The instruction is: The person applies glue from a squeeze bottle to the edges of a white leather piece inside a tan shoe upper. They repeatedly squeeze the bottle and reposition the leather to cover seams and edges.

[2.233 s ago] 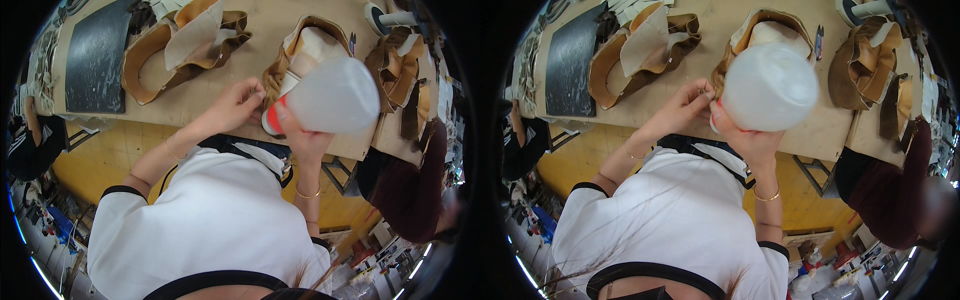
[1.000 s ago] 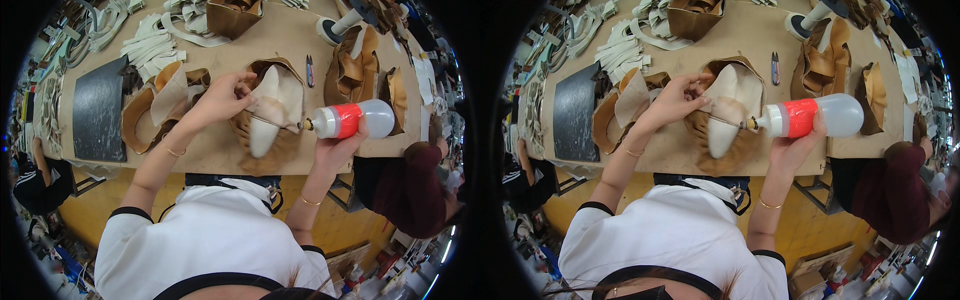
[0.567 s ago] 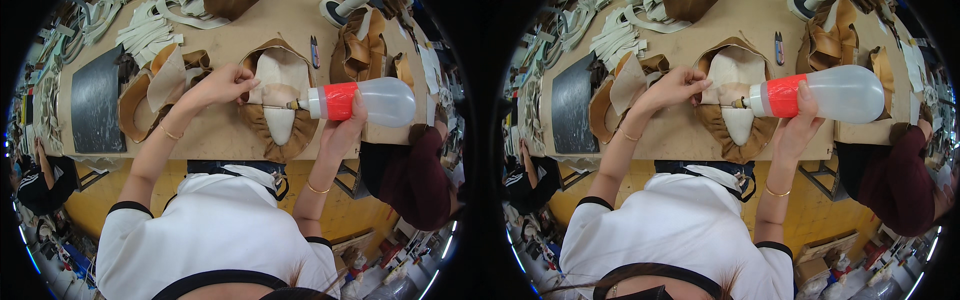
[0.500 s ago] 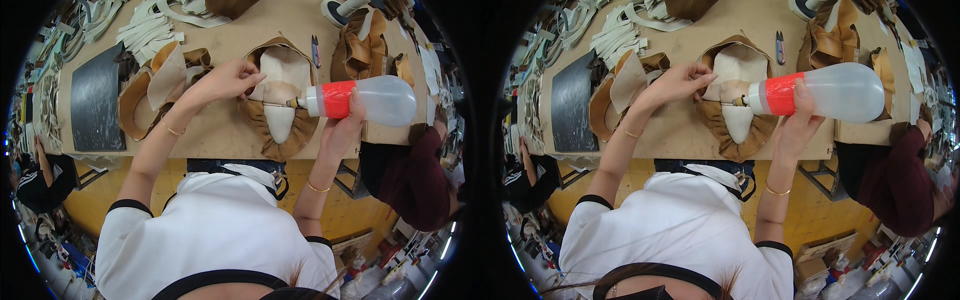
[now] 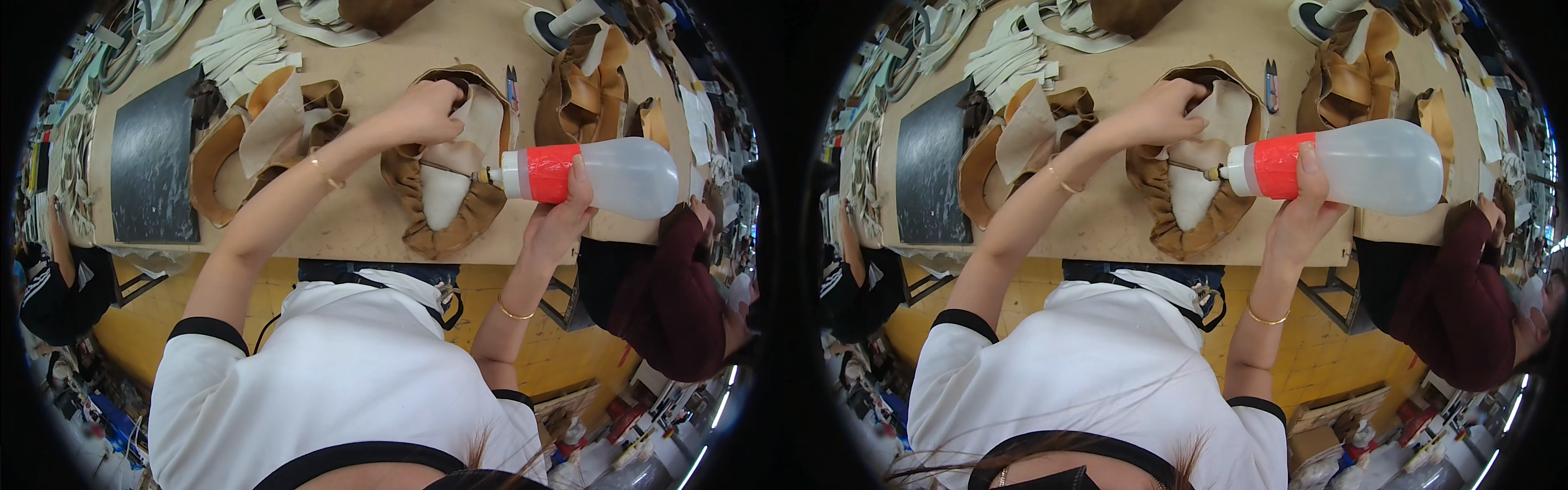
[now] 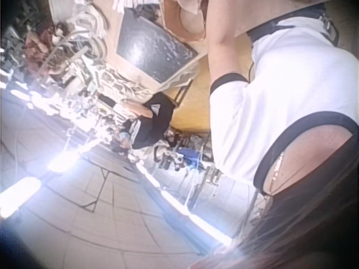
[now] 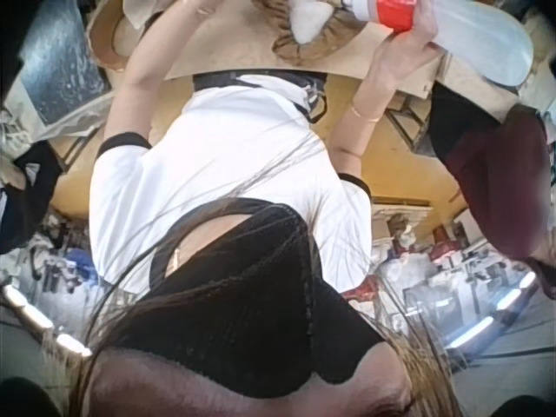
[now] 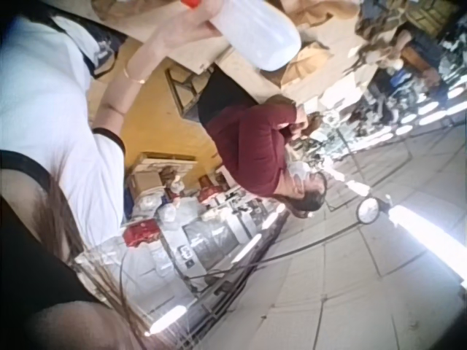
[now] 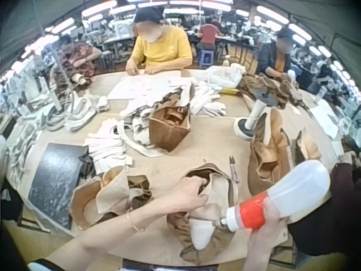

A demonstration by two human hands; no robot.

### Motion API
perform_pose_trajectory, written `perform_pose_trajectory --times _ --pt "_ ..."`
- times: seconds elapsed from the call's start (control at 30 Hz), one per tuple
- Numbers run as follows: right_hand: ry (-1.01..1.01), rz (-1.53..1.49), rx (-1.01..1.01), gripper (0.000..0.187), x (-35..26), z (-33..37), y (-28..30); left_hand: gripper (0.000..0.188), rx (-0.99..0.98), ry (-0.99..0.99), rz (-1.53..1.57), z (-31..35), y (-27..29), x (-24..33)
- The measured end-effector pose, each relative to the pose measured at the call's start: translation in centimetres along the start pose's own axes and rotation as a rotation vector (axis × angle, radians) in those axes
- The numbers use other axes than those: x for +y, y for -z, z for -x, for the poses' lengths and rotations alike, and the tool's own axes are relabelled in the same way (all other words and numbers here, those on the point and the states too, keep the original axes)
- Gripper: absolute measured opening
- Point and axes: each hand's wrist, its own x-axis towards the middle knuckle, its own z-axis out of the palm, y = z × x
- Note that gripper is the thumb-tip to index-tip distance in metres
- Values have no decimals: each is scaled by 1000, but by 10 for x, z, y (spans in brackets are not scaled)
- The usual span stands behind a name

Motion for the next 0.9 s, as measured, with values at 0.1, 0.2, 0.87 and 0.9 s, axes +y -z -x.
perform_pose_trajectory --times 0.1,0.2,0.87,0.9 --pt "2 -25 5 40 -3 0 3 47 -150 58 369 15 15 -12" --pt "17 -57 -28 39 -2 -1 4 43 -170 138 672 29 25 -19" --pt "515 328 -274 36 32 13 -28 36 -254 357 1199 54 5 -3" --pt "495 377 -294 35 33 15 -26 36 -262 359 1209 53 5 -4"
